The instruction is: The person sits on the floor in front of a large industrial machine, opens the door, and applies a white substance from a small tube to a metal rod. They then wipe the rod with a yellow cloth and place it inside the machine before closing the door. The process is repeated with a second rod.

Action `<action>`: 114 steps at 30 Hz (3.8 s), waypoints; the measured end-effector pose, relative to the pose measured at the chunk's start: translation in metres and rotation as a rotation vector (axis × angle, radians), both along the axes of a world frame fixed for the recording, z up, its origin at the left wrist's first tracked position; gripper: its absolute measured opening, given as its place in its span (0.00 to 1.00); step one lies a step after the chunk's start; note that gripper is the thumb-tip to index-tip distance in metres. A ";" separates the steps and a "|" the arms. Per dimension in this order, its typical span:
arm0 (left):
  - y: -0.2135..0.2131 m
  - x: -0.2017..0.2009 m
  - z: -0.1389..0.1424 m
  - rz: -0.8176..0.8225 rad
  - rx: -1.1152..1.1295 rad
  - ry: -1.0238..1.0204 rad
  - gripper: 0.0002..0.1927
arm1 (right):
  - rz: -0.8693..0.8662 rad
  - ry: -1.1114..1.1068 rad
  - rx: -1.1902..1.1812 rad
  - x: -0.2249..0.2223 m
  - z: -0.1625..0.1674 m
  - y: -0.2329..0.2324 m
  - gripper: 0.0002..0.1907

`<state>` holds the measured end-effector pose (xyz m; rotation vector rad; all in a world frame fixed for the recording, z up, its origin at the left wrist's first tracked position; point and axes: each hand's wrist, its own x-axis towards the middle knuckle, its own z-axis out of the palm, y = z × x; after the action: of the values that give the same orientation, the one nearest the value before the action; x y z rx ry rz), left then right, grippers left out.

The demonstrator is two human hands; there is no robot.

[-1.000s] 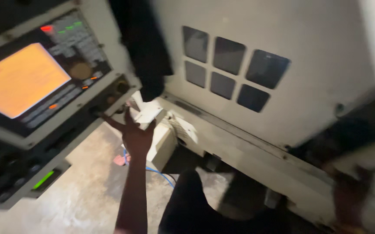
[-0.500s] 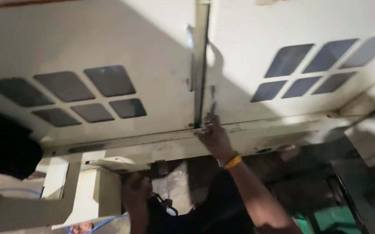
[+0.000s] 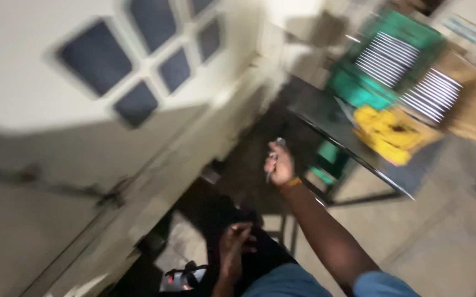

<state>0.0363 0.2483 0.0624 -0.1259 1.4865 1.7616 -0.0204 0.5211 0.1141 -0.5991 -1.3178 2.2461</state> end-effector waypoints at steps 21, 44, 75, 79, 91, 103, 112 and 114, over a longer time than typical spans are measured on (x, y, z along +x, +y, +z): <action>0.109 0.014 -0.088 -0.038 0.378 -0.402 0.18 | -0.075 -1.109 1.249 0.063 0.010 0.227 0.51; 0.177 0.023 -0.115 -0.111 0.275 -0.292 0.25 | 0.167 -0.816 0.886 0.141 -0.099 0.057 0.15; 0.133 0.012 -0.095 -0.050 0.422 -0.313 0.17 | 0.384 -0.308 1.226 0.173 0.009 -0.009 0.13; 0.137 0.013 -0.098 -0.024 0.295 -0.374 0.18 | 0.439 -0.323 1.326 0.175 0.006 -0.003 0.13; 0.132 0.018 -0.103 -0.255 0.116 -0.010 0.28 | 0.572 -0.428 0.989 0.186 -0.029 0.007 0.10; 0.132 0.018 -0.104 -0.409 0.106 -0.055 0.25 | 0.804 -0.558 0.332 0.199 -0.047 0.015 0.17; 0.133 0.013 -0.077 -0.357 0.102 -0.067 0.26 | 0.639 -0.503 0.677 0.200 -0.056 0.001 0.16; 0.133 0.011 -0.079 -0.437 -0.005 0.024 0.28 | 0.466 -0.607 0.705 0.201 -0.071 -0.004 0.15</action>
<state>0.0475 0.3815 -0.0165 0.2056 1.4079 1.4096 0.1808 0.5175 0.0433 -0.7800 -2.6137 1.7366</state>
